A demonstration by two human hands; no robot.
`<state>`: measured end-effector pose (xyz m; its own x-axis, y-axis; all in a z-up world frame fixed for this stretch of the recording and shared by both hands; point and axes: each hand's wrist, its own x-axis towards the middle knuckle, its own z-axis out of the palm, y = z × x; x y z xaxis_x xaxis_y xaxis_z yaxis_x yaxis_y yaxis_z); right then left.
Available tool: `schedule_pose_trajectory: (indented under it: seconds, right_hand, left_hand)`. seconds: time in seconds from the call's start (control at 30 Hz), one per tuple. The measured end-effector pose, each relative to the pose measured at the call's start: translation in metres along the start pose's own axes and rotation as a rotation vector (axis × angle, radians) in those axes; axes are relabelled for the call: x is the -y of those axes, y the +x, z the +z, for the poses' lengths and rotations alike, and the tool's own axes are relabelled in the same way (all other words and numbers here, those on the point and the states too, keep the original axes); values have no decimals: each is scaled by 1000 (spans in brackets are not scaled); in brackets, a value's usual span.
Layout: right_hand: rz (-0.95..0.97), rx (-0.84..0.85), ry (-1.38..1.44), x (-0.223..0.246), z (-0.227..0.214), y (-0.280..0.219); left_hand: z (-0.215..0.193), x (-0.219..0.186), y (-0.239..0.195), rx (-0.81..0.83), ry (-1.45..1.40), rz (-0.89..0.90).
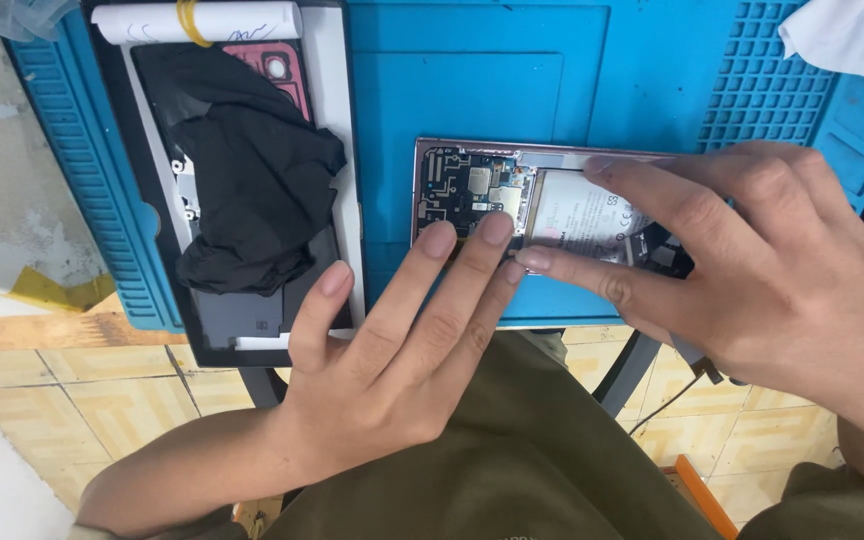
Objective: The person handles a disassembled Samsung smartphone, aligns and presses the battery into place, then rotates the device to check internal connections. They power on the phone to confirm the screen displays the Samsung logo, then remove the battery again and place a black protective sheet over the motherboard area.
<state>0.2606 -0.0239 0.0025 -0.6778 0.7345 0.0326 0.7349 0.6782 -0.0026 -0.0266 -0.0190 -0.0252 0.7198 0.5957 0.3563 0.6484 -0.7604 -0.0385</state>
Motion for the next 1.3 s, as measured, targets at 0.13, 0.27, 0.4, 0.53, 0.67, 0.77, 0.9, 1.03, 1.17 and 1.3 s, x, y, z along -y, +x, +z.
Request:
schedule_pose_trajectory:
  seconds: [0.13,0.27,0.4,0.53,0.67,0.77,0.9,1.03,1.17,1.3]
  right_hand:
    - [-3,14,31,0,-1,0]
    - [11,13,22,1,0,1]
    - [51,-27,22,2,5,-3]
    - [105,-27,37,5,7,-3]
    - [125,-8,44,6,9,-7]
    - [148,-26,70,6,8,-6]
    - [51,-8,20,1,6,-3]
    - [44,-8,25,2,6,-4]
    - [89,-13,-20,4,6,-4]
    - [85,-1,-3,3,4,-3]
  left_hand:
    - [2,1,1,10,-22,-3]
    - [3,1,3,10,-35,-8]
    - [3,2,2,21,-70,-5]
    - [2,3,2,57,-56,15]
    - [3,1,3,34,-72,-1]
    - [2,2,2,28,-91,1]
    - [1,6,5,-16,-146,-23]
    - [0,9,13,7,-112,-58]
    - [-2,8,20,35,-97,-27]
    - [-1,11,23,54,-53,22]
